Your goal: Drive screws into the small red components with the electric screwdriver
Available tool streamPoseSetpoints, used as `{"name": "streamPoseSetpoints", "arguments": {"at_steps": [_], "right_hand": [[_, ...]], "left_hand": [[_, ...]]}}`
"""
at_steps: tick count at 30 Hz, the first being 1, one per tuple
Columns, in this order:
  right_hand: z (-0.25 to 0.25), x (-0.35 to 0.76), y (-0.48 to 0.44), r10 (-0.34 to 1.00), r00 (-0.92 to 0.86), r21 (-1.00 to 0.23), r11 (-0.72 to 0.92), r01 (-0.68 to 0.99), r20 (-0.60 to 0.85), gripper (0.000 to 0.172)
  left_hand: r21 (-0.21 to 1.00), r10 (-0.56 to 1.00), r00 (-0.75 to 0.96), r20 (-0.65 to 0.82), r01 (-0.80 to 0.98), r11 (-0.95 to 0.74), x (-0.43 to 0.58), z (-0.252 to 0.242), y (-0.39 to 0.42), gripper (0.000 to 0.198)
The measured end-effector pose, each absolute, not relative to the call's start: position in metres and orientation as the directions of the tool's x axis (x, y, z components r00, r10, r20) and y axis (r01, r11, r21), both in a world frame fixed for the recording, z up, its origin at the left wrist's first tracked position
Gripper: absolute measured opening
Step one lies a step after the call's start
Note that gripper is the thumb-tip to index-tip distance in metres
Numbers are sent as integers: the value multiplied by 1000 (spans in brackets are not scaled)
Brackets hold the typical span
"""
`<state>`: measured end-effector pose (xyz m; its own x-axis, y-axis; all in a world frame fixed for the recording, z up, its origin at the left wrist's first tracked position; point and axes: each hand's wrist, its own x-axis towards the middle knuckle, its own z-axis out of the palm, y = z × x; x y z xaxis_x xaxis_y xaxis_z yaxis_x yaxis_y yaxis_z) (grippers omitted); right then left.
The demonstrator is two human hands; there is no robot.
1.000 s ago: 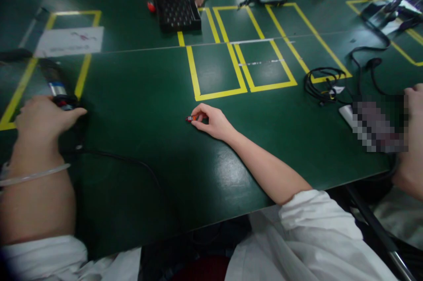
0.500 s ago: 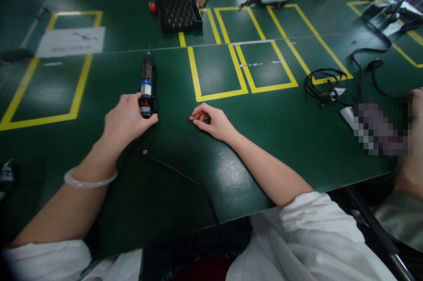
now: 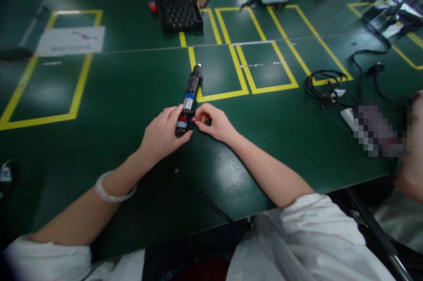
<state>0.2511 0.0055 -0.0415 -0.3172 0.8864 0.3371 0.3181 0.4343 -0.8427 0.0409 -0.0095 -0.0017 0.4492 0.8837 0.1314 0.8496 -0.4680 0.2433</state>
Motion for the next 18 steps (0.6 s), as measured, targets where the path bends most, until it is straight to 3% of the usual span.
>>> {"name": "streamPoseSetpoints", "arguments": {"at_steps": [6, 18], "right_hand": [[-40, 252, 5, 863, -378, -822, 463, 331, 334, 6], [-42, 250, 5, 883, -313, -820, 450, 353, 350, 5]], "left_hand": [[244, 883, 448, 142, 848, -470, 40, -4, -9, 71], [210, 878, 460, 130, 853, -478, 43, -2, -11, 74]]}}
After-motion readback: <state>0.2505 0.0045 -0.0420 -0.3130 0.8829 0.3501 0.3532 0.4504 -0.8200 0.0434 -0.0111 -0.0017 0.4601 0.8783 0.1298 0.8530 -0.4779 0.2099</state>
